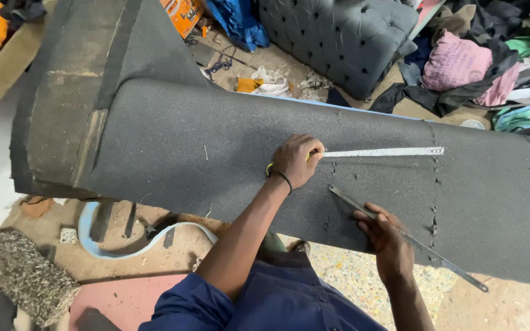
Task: The person measures a large piece of dark gray foam using a tape measure and a metal ruler. They repeatedly align the tools along the foam's surface and use a pointed tool to mark measurements at various intervals.
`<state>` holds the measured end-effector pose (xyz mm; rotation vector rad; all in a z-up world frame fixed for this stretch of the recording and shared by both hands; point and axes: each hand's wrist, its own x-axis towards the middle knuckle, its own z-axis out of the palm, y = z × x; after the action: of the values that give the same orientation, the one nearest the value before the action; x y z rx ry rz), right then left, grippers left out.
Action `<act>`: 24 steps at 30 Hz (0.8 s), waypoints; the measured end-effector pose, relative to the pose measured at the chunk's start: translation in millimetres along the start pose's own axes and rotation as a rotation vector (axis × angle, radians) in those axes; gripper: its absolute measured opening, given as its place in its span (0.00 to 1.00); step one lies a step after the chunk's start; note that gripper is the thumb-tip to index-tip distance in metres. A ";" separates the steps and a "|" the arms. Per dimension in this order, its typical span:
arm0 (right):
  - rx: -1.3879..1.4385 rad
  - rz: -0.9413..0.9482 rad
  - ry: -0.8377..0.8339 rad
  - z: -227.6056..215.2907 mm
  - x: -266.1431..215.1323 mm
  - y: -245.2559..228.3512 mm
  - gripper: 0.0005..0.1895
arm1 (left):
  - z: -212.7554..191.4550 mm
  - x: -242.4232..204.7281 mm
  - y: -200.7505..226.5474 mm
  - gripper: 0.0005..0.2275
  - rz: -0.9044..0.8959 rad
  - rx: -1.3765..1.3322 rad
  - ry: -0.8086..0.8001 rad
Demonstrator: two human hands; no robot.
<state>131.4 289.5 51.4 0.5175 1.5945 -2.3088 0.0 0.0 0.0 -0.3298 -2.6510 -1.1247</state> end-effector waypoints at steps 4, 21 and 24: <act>-0.040 0.044 0.024 7.7 -2.7 -13.7 0.27 | 5.7 0.0 -4.0 0.04 -0.007 0.010 0.010; 0.036 -0.138 0.146 26.6 10.4 38.7 0.26 | -17.6 9.8 2.2 0.02 -0.054 -0.125 -0.147; 0.053 -0.146 0.202 56.9 19.1 62.8 0.25 | -33.0 20.4 0.7 0.05 -0.094 -0.250 -0.218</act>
<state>133.9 213.8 8.9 0.6872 1.7171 -2.4804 -14.7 -21.3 28.9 -0.3979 -2.7365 -1.5376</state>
